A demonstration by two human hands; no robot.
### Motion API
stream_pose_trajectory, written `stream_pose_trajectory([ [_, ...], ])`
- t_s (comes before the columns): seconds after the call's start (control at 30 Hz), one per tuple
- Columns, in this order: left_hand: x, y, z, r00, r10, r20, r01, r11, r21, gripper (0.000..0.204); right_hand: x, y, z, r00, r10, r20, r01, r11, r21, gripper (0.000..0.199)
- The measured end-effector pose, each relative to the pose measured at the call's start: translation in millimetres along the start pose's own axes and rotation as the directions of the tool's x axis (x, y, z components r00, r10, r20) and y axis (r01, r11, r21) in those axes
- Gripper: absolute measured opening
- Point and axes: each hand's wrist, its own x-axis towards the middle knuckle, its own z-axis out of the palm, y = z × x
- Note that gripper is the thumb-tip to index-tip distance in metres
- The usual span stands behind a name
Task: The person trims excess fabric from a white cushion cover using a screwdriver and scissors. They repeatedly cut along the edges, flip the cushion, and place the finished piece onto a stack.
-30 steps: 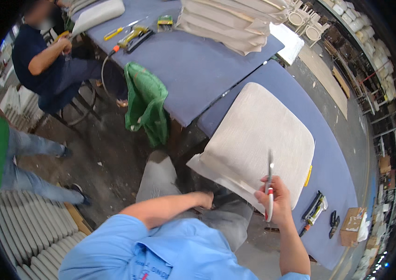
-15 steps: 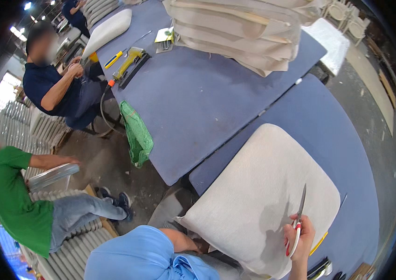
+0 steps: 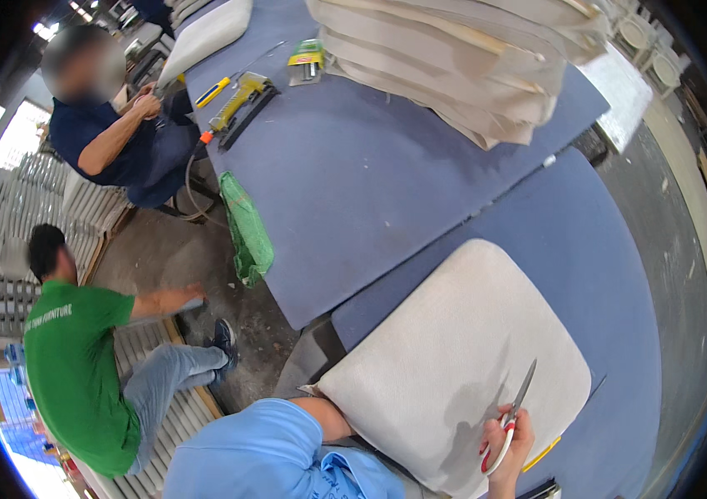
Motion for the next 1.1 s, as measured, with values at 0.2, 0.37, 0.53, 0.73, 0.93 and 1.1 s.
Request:
stream_pose_trajectory([
  [0.2,24,-12,-5,0.993,-0.034,-0.111,0.037,0.999,0.025,0.042,-11,-9,6,0.988,-0.074,-0.136,0.097,0.980,0.175,0.027],
  [0.37,8,-18,11,0.939,-0.016,-0.342,-0.011,0.997,-0.077,0.042,-58,-9,-44,0.860,-0.319,-0.398,0.307,0.947,-0.095,0.030],
  [0.53,-110,-13,33,0.824,0.179,-0.538,-0.251,0.966,-0.062,0.041,-94,63,-92,0.847,-0.300,-0.439,0.118,0.911,-0.396,0.031],
  [0.73,-279,47,-53,0.864,0.284,-0.416,-0.367,0.921,-0.132,0.032,-85,108,-75,0.832,-0.215,-0.511,0.014,0.929,-0.369,0.038],
  [0.93,-221,-30,-89,0.133,-0.371,-0.919,-0.240,0.888,-0.394,0.028,-65,118,-59,0.784,-0.196,-0.589,0.207,0.977,-0.051,0.042],
  [1.1,-182,6,-93,-0.100,-0.333,-0.937,-0.233,0.924,-0.304,0.027,-51,134,-73,0.785,-0.065,-0.616,0.258,0.939,0.229,0.042],
])
